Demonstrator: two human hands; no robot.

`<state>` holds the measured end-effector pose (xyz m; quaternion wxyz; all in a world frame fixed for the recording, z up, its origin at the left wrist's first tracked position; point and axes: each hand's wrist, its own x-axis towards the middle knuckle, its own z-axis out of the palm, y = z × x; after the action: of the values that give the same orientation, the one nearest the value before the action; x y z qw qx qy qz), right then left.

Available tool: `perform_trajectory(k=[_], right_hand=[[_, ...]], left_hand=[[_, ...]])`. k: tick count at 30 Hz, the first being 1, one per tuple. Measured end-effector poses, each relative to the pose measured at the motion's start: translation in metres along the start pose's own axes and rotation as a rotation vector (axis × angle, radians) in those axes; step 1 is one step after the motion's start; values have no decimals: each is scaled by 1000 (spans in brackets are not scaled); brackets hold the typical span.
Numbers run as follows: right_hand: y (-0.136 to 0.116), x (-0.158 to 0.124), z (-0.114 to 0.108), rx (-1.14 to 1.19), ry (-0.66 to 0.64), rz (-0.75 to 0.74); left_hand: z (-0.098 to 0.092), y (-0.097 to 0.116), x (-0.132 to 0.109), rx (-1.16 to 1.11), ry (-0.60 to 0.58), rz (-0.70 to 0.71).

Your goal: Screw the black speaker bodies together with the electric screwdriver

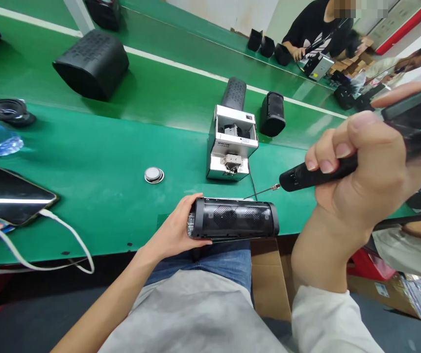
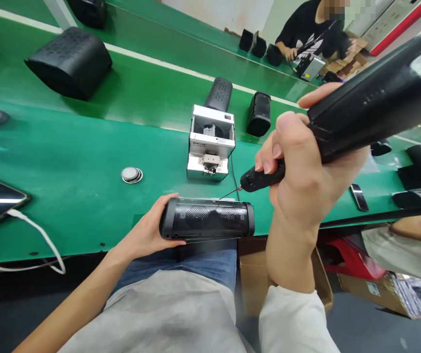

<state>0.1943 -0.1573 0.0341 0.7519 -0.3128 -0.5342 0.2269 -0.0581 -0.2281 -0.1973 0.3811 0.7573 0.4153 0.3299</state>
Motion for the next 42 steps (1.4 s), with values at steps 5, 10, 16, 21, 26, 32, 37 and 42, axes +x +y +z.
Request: perform_trajectory(k=[5,10,16,21,26,32,37,42], right_hand=[[-2,2,-8,-65,0,-28],[-6,6,-23,-174,72,-54],[-3,2,-28,-172,48,-27],[14,-13,-37,-140,-9,43],[36,-33,-49,-90,-50,75],[37,-36,-51,-90,-78,79],[38,-36,-52,-34,-125,83],[46,-34,-58,-22,-123,85]], left_hand=[[0,-1,-1,17,2,-6],[-1,0,0,15,-5,-15],[-1,1,0,24,-11,-37],[-1,3,-1,30,-18,-45],[-3,6,0,17,-20,-59],[-4,6,0,6,-26,-83],[-4,5,-1,10,-24,-90],[-3,6,0,11,-15,-77]])
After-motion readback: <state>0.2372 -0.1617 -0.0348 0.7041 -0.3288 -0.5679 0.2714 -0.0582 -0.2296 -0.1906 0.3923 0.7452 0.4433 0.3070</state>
